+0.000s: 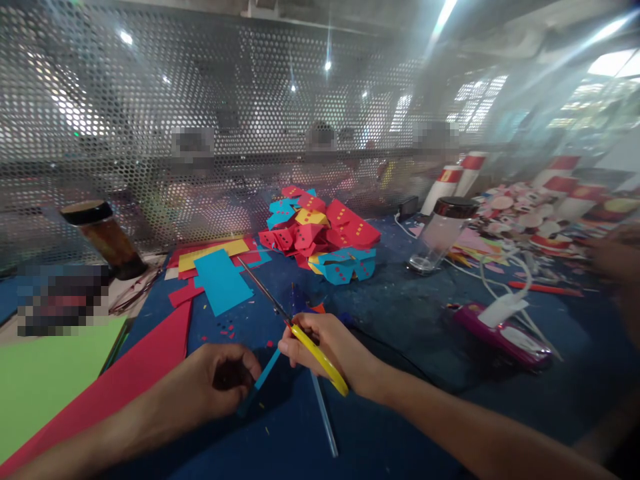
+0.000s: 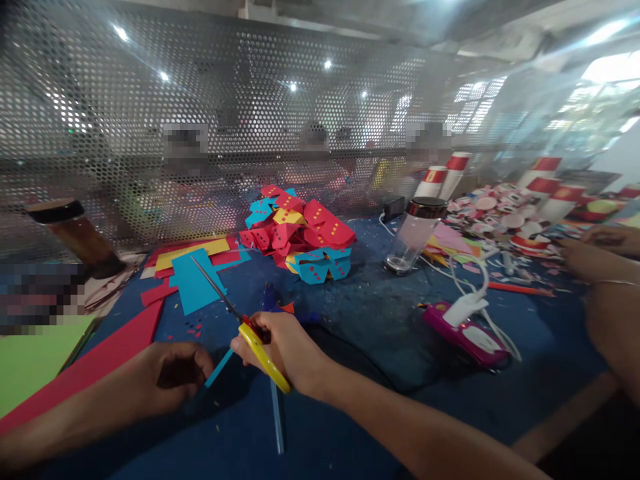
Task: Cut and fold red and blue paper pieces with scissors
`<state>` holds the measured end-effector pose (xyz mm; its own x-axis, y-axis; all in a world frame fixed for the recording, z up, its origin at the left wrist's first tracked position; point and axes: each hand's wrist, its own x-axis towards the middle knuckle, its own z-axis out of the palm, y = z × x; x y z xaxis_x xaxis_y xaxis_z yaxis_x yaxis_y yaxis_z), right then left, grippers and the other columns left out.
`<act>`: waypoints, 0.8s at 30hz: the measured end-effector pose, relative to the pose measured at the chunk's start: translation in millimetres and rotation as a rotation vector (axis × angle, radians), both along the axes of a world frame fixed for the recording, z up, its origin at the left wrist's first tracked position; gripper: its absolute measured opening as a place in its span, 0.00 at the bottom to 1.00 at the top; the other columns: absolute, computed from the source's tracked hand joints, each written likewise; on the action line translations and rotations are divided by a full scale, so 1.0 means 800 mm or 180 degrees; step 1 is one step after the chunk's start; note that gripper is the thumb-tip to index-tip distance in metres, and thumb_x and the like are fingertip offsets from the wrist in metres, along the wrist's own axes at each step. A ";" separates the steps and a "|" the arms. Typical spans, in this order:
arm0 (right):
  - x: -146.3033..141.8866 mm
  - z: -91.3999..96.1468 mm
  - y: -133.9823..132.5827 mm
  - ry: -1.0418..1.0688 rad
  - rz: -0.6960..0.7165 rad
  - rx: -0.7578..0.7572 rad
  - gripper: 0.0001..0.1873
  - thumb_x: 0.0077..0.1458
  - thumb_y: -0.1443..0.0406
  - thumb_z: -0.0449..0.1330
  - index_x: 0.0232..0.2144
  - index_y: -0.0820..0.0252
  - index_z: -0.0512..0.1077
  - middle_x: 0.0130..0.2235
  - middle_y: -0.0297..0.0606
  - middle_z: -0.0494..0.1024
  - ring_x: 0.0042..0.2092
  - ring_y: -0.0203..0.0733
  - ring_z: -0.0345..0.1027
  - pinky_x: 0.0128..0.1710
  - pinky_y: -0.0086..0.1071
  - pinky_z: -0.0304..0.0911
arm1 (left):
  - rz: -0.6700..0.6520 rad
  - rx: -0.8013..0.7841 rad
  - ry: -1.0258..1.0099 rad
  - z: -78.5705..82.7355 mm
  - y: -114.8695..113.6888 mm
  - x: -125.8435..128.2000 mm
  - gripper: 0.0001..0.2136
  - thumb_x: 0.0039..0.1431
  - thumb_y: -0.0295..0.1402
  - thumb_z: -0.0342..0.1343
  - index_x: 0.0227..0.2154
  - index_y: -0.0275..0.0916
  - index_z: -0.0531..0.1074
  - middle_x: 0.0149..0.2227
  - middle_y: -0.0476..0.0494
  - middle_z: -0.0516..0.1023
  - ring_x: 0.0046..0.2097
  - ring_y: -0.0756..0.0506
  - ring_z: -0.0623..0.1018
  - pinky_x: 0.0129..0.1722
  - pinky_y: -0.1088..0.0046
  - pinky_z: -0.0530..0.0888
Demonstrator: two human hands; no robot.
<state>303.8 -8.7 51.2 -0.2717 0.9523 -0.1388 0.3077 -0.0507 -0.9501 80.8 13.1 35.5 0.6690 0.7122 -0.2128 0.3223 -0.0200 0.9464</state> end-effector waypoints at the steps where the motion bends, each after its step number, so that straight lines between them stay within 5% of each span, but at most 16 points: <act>1: 0.000 0.000 0.000 -0.0008 0.0007 0.0025 0.10 0.52 0.62 0.64 0.31 0.62 0.69 0.25 0.30 0.72 0.22 0.28 0.58 0.19 0.23 0.53 | -0.0013 -0.0006 -0.0016 -0.001 0.000 0.000 0.13 0.40 0.25 0.48 0.30 0.39 0.73 0.25 0.56 0.73 0.27 0.53 0.71 0.28 0.77 0.65; 14: -0.002 0.010 0.000 -0.0161 -0.0141 0.0111 0.04 0.55 0.66 0.59 0.28 0.61 0.68 0.24 0.29 0.69 0.22 0.29 0.58 0.21 0.24 0.53 | -0.0064 -0.0239 -0.0028 0.002 0.003 -0.001 0.10 0.42 0.25 0.51 0.30 0.38 0.72 0.25 0.55 0.73 0.28 0.51 0.72 0.30 0.76 0.67; 24: -0.005 0.012 0.000 -0.0267 -0.0220 0.0312 0.06 0.54 0.68 0.58 0.25 0.61 0.67 0.22 0.28 0.67 0.24 0.30 0.57 0.24 0.25 0.53 | 0.0182 -0.0432 -0.0208 0.010 0.002 0.003 0.09 0.58 0.37 0.56 0.38 0.39 0.75 0.32 0.51 0.75 0.36 0.47 0.78 0.37 0.71 0.71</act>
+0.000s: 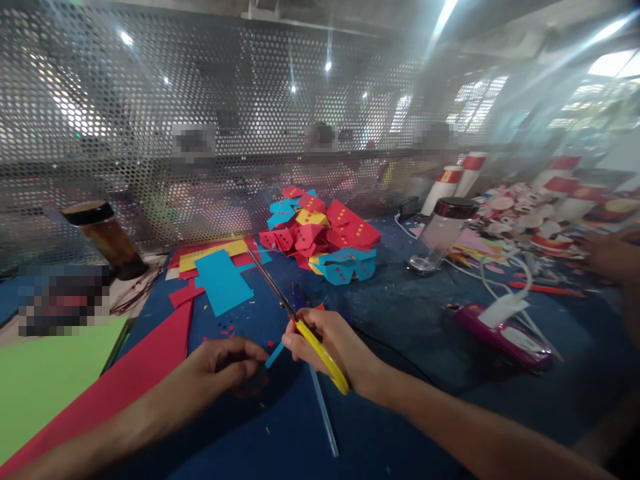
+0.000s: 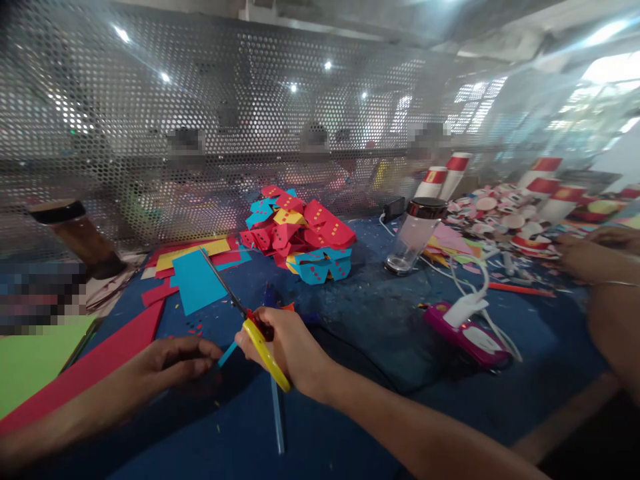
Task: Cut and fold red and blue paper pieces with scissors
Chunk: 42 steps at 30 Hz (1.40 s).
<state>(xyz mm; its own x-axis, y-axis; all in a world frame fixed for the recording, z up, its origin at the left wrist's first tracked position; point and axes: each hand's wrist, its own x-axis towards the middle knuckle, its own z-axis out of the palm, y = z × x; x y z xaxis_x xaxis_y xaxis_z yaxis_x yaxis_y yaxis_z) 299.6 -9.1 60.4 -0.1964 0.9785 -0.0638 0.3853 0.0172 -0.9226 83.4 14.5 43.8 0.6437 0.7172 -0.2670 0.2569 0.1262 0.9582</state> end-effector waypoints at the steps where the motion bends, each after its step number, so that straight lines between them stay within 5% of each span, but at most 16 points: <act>1: -0.001 -0.001 0.000 0.0037 -0.0002 -0.0019 0.05 0.53 0.68 0.59 0.26 0.61 0.67 0.23 0.28 0.67 0.25 0.31 0.58 0.24 0.25 0.54 | 0.0015 -0.0053 -0.0066 -0.003 -0.001 0.002 0.10 0.57 0.39 0.58 0.37 0.39 0.74 0.32 0.51 0.76 0.35 0.47 0.78 0.37 0.71 0.71; 8: -0.002 -0.004 -0.003 0.0190 0.0012 0.0001 0.03 0.51 0.68 0.61 0.28 0.62 0.68 0.24 0.29 0.69 0.26 0.32 0.60 0.26 0.26 0.55 | 0.0136 -0.0350 -0.0259 -0.014 -0.008 0.011 0.15 0.52 0.45 0.63 0.28 0.37 0.72 0.24 0.49 0.80 0.26 0.50 0.76 0.30 0.73 0.70; 19: -0.003 -0.011 -0.005 0.0275 0.0145 0.0068 0.05 0.51 0.67 0.62 0.28 0.61 0.68 0.25 0.28 0.68 0.27 0.32 0.60 0.26 0.25 0.55 | 0.0256 -0.0332 -0.0531 -0.018 -0.004 0.012 0.17 0.49 0.43 0.67 0.38 0.37 0.75 0.31 0.46 0.81 0.30 0.47 0.78 0.35 0.69 0.73; 26: -0.004 -0.021 -0.008 0.0148 0.0323 0.0106 0.02 0.50 0.69 0.61 0.29 0.61 0.70 0.25 0.28 0.68 0.26 0.31 0.59 0.24 0.24 0.54 | 0.0369 -0.0212 -0.0608 -0.018 -0.008 0.019 0.13 0.53 0.43 0.64 0.27 0.38 0.73 0.24 0.48 0.80 0.26 0.50 0.76 0.31 0.73 0.70; 35: -0.002 -0.011 -0.007 -0.0052 0.0114 0.0113 0.05 0.52 0.66 0.59 0.27 0.61 0.68 0.24 0.28 0.65 0.25 0.32 0.58 0.23 0.26 0.53 | 0.0527 -0.0083 -0.0500 -0.012 -0.004 0.012 0.12 0.52 0.42 0.64 0.28 0.38 0.72 0.23 0.49 0.78 0.26 0.50 0.75 0.31 0.73 0.70; 42: 0.011 -0.012 -0.009 -0.0789 0.0106 0.0743 0.05 0.52 0.67 0.58 0.29 0.56 0.63 0.30 0.31 0.71 0.28 0.34 0.63 0.27 0.27 0.55 | 0.0919 -0.0078 -0.0730 0.002 0.009 0.001 0.14 0.49 0.42 0.66 0.31 0.38 0.73 0.24 0.48 0.78 0.25 0.48 0.75 0.27 0.73 0.70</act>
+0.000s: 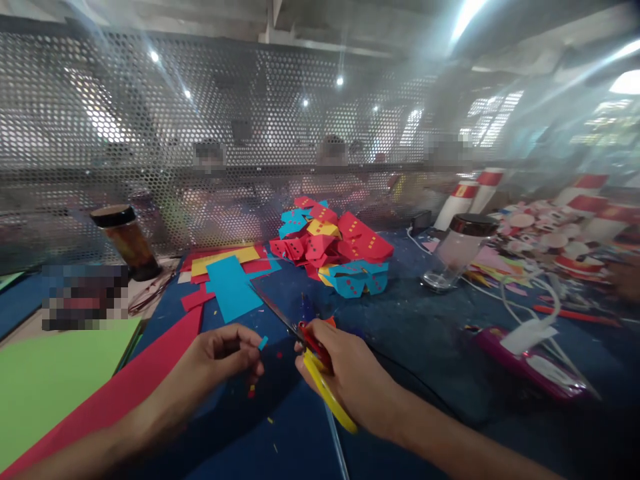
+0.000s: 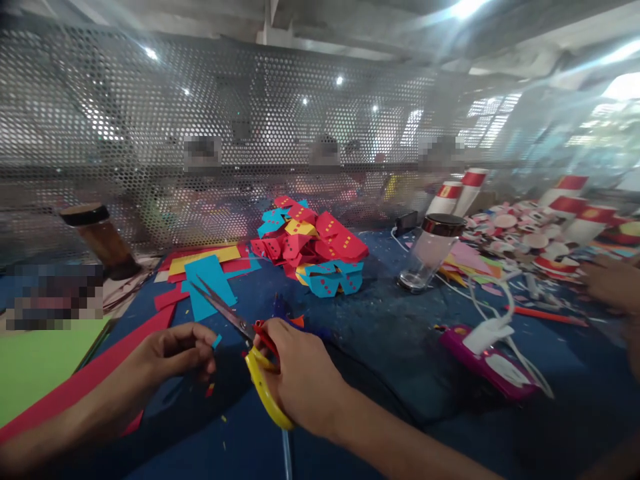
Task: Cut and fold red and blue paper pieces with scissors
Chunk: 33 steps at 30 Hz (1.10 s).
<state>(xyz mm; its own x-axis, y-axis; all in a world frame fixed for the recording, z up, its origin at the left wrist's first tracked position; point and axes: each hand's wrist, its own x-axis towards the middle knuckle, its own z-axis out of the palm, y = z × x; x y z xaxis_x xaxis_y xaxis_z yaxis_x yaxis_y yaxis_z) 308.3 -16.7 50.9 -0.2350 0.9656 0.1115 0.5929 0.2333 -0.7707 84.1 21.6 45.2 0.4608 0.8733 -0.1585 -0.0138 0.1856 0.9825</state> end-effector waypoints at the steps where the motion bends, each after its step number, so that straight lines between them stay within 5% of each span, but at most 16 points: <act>1: 0.001 0.001 -0.001 -0.0230 -0.0004 0.0156 0.06 0.51 0.68 0.58 0.30 0.56 0.63 0.31 0.32 0.72 0.29 0.34 0.63 0.28 0.28 0.55 | 0.0061 0.0010 0.0002 0.003 0.002 -0.001 0.15 0.48 0.42 0.67 0.32 0.38 0.73 0.24 0.48 0.78 0.25 0.48 0.75 0.27 0.73 0.70; 9: 0.001 0.008 0.002 -0.1052 -0.0084 0.0298 0.05 0.49 0.67 0.58 0.29 0.56 0.63 0.27 0.30 0.71 0.26 0.35 0.60 0.27 0.30 0.48 | 0.0409 0.0074 -0.0177 0.023 0.006 -0.007 0.13 0.47 0.42 0.67 0.25 0.38 0.72 0.24 0.51 0.76 0.27 0.50 0.73 0.29 0.76 0.68; 17: -0.001 0.010 0.002 -0.1259 0.0004 0.0372 0.05 0.50 0.64 0.59 0.29 0.57 0.65 0.27 0.32 0.72 0.25 0.35 0.59 0.26 0.31 0.46 | 0.0506 0.0205 -0.0359 0.021 0.006 -0.011 0.11 0.53 0.40 0.65 0.32 0.39 0.74 0.28 0.50 0.77 0.30 0.50 0.73 0.35 0.74 0.70; 33: -0.001 0.008 0.002 -0.1361 -0.0030 0.0381 0.06 0.51 0.62 0.59 0.27 0.57 0.65 0.27 0.33 0.73 0.25 0.36 0.60 0.25 0.31 0.47 | 0.0532 0.0262 -0.0200 0.027 0.005 -0.008 0.10 0.50 0.39 0.64 0.29 0.38 0.74 0.25 0.51 0.74 0.28 0.50 0.72 0.31 0.73 0.69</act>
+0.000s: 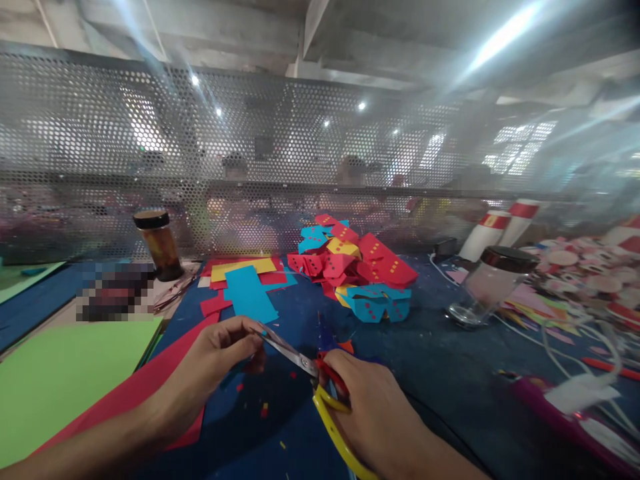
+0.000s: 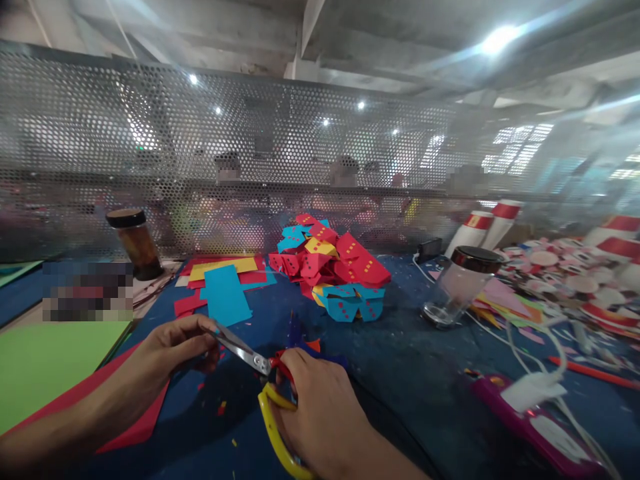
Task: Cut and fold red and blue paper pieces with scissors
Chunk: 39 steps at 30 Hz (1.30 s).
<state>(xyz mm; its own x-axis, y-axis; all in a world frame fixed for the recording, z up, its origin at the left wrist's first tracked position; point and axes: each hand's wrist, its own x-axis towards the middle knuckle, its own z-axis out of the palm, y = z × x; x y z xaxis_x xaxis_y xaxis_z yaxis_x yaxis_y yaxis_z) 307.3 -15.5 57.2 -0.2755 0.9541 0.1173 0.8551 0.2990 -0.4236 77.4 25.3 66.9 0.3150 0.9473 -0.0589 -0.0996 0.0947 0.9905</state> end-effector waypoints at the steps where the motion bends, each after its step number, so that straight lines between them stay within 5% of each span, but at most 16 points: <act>1: 0.000 0.000 0.000 -0.0005 0.0004 0.0009 0.06 0.51 0.62 0.59 0.27 0.57 0.65 0.27 0.33 0.73 0.25 0.36 0.60 0.25 0.31 0.47 | 0.0001 -0.0011 0.0020 0.000 0.000 0.000 0.10 0.50 0.40 0.64 0.28 0.38 0.74 0.25 0.51 0.74 0.28 0.50 0.72 0.31 0.73 0.69; 39: 0.001 -0.004 -0.001 0.0145 0.0106 -0.0060 0.07 0.50 0.63 0.60 0.25 0.57 0.65 0.26 0.30 0.74 0.25 0.34 0.60 0.25 0.30 0.45 | -0.0010 0.0144 0.0301 -0.001 0.005 0.000 0.10 0.47 0.38 0.62 0.22 0.38 0.69 0.19 0.52 0.74 0.23 0.51 0.72 0.26 0.75 0.68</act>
<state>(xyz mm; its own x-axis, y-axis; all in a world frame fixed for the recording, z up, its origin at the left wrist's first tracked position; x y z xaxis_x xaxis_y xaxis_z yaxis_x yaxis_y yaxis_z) 308.4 -16.3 54.2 -0.3019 0.9467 0.1126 0.8244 0.3186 -0.4678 77.3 29.2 66.3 0.3129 0.9487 -0.0455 -0.0053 0.0496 0.9988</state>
